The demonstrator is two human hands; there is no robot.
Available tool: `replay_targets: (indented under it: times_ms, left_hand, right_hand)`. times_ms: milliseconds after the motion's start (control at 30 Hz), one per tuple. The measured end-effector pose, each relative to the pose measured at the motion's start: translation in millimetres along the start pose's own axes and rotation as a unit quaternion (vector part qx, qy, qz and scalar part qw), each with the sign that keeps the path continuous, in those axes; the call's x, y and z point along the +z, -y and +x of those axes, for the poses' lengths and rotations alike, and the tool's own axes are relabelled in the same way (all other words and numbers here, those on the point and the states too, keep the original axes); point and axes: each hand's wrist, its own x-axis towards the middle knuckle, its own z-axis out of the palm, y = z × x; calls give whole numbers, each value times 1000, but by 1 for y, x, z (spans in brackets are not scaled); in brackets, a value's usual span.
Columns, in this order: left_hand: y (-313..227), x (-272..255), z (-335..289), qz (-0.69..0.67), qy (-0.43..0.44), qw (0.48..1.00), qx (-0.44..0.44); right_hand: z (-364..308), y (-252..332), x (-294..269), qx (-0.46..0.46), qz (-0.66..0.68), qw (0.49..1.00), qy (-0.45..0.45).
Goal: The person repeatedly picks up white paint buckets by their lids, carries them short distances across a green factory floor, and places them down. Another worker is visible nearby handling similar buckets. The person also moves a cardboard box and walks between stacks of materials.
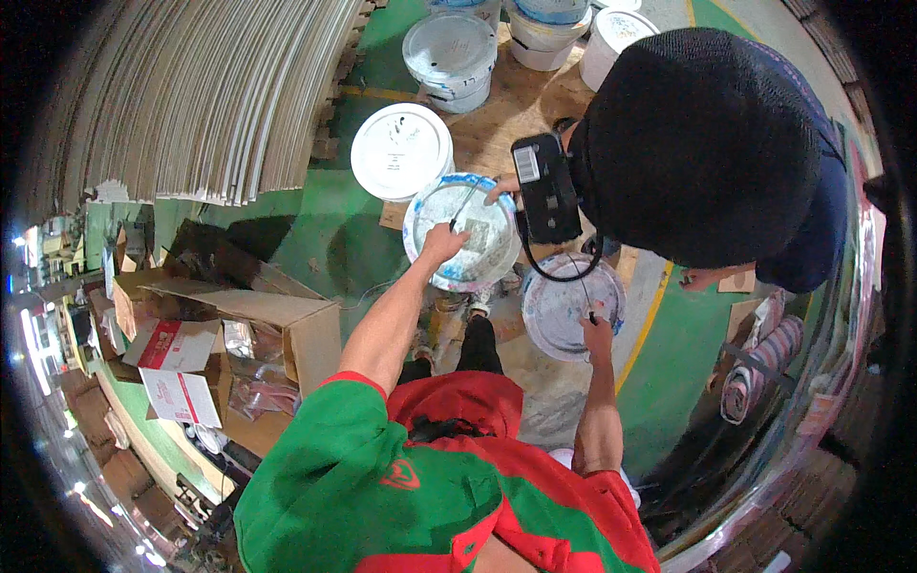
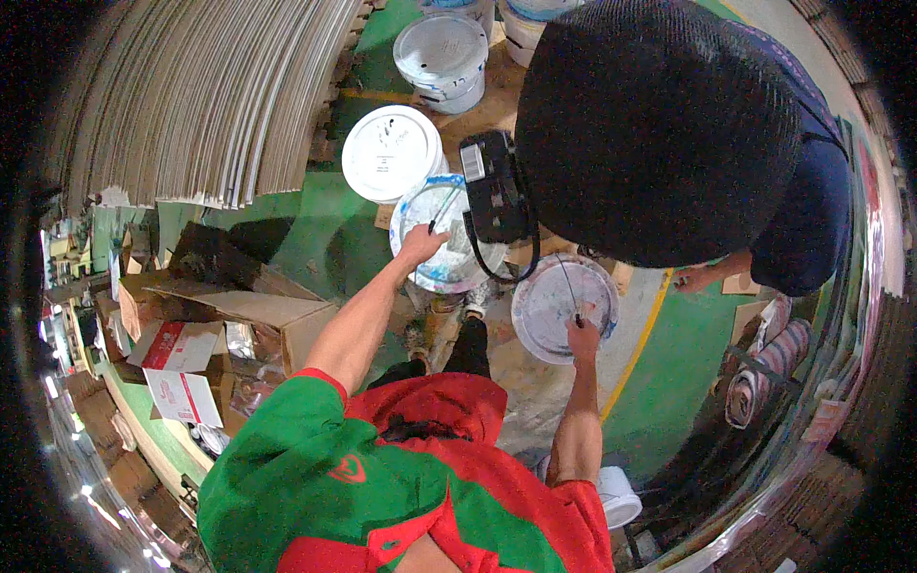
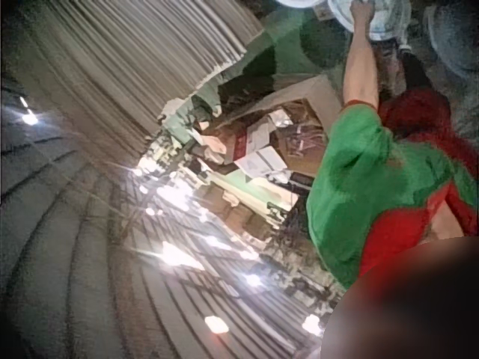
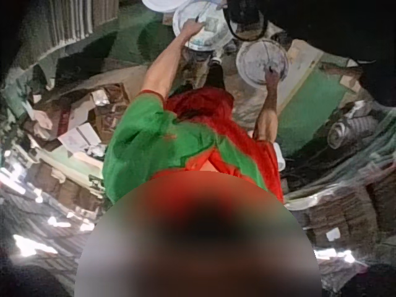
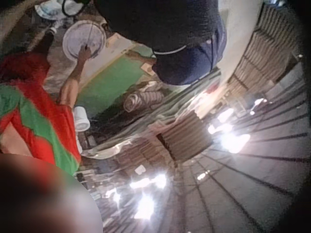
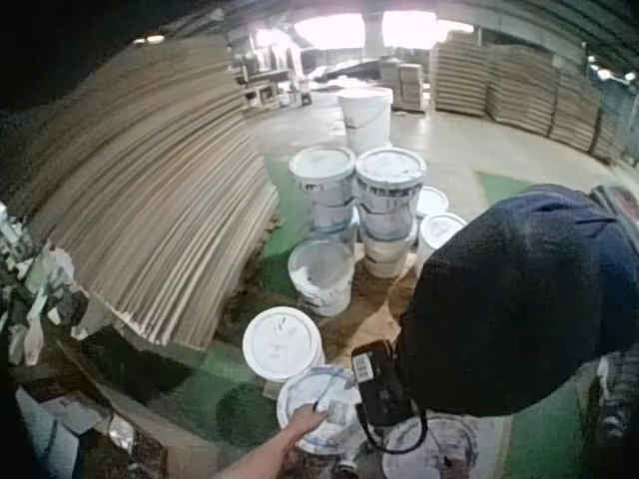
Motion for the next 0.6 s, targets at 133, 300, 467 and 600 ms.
replay_targets:
  times_ms: [133,300,467,600]
  left_hand:
    - [-18,25,31,-53,-25,998,38]
    - [-38,45,78,-132,-10,987,89]
    - [-80,13,112,-210,21,975,64]
    - [-37,-32,72,-269,-23,956,117]
  right_hand:
    - [22,26,4,-7,14,1000,0]
    - [56,39,0,-8,36,999,16]
    - [86,51,15,59,61,995,59]
    - [116,78,23,28,105,991,81]
